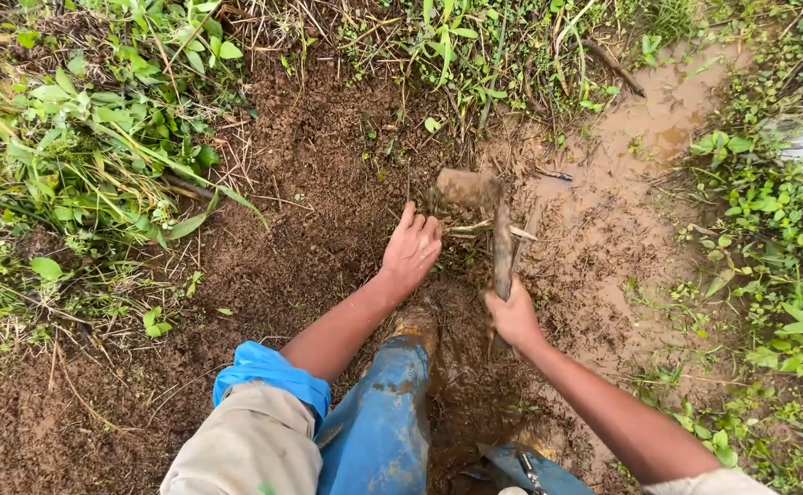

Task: The person uses a hoe to loosen soil and remove weeds from a muddy garden path between rows of plants covered with white plastic sheeting. The person also pulls weeds by hand and discards them onto the cleared path.

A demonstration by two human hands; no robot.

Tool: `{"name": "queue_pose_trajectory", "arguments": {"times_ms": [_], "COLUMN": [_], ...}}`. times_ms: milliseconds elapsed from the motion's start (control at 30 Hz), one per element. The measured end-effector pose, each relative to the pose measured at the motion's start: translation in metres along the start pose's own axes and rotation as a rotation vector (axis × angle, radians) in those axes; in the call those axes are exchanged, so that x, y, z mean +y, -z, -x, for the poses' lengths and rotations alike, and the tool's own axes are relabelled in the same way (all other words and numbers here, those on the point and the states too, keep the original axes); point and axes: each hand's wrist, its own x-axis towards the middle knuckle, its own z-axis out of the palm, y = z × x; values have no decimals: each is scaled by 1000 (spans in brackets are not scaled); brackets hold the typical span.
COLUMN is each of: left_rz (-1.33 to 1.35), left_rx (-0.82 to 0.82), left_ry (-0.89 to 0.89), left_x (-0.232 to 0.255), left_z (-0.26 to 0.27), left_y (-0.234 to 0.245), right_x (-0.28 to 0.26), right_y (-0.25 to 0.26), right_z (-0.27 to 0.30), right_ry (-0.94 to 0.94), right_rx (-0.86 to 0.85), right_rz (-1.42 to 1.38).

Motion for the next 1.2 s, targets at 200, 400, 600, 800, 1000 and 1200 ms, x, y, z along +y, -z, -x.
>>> {"name": "queue_pose_trajectory", "arguments": {"times_ms": [200,400,600,800,1000,1200], "left_rz": [3,-31,45,-18,-100,-41], "left_rx": [28,44,83,142,64,68], "left_ry": [-15,-38,-42,98,145,124], "left_x": [-1,-6,-2,-32,-44,-41], "left_z": [0,16,22,-15,-46,-21], "left_y": [2,32,21,44,54,94], "right_x": [-8,11,21,-33,-16,-78], "right_y": [5,-6,-6,-11,-8,-7], "right_z": [-23,21,42,17,-44,-63], "right_ry": [92,19,-10,46,145,98], "right_rx": [43,-61,-71,-77,-81,225], "right_rz": [-90,85,116,20,-97,-206]}}
